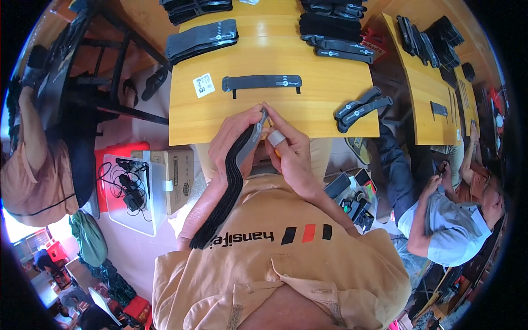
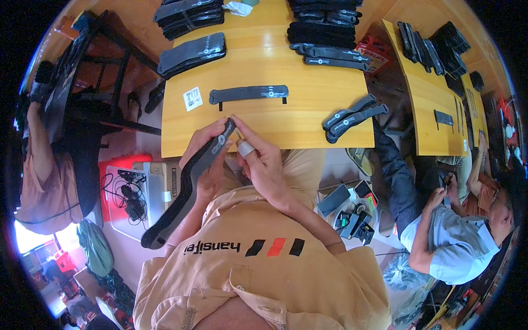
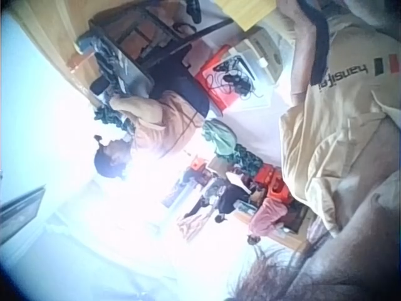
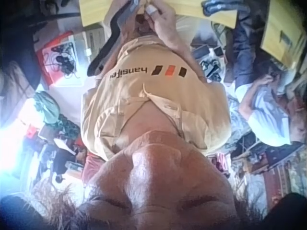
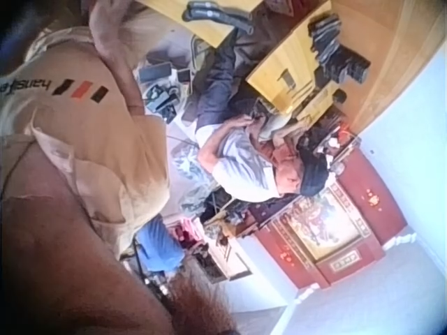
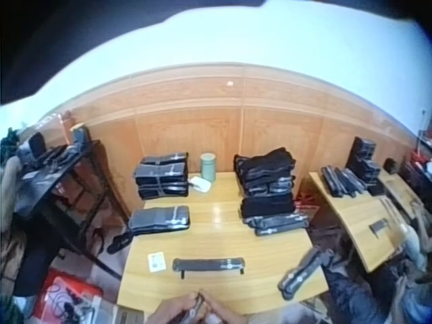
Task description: The worker is assembling small black straps by inserting a connector and securing it using a manual assembly tool.
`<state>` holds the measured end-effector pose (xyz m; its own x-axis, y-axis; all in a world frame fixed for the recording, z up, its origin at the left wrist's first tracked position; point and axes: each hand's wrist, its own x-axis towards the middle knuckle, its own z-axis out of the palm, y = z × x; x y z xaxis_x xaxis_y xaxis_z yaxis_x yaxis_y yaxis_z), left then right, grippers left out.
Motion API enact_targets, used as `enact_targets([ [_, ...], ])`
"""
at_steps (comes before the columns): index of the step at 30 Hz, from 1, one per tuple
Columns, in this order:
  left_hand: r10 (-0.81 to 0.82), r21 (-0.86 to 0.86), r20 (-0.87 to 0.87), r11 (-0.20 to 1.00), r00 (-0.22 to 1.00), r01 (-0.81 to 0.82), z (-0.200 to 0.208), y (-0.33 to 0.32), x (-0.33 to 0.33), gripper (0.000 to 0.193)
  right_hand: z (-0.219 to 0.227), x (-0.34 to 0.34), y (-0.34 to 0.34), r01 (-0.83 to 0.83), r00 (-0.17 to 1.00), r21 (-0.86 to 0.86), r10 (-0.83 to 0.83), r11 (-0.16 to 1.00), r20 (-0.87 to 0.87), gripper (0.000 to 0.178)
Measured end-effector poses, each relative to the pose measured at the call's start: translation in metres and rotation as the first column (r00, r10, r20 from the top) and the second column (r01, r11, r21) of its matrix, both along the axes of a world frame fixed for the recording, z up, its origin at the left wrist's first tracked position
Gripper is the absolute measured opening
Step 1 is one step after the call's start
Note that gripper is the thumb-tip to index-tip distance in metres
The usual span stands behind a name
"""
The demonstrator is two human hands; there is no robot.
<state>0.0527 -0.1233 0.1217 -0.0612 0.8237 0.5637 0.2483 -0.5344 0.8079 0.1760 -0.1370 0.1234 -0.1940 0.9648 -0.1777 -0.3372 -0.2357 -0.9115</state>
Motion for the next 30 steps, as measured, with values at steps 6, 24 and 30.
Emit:
enact_targets([
  [6, -0.076, -0.3, 0.384, 0.932, 0.92, 0.202, 0.009, 0.005, -0.007, 0.02, 0.005, 0.017, 0.005, -0.27, 0.837, -0.314, 0.061, 0.91, -0.544, 0.044],
  [24, -0.025, -0.499, 0.726, 0.669, 0.687, 0.551, 0.007, 0.018, -0.026, 0.022, 0.016, 0.034, 0.017, -0.332, 0.917, -0.142, 0.283, 0.933, -0.282, 0.039],
  [30, -0.047, -0.631, 0.59, 0.596, 0.806, 0.497, 0.006, 0.02, -0.028, 0.02, 0.011, 0.032, 0.015, -0.319, 0.931, 0.037, 0.306, 0.947, 0.202, 0.037],
])
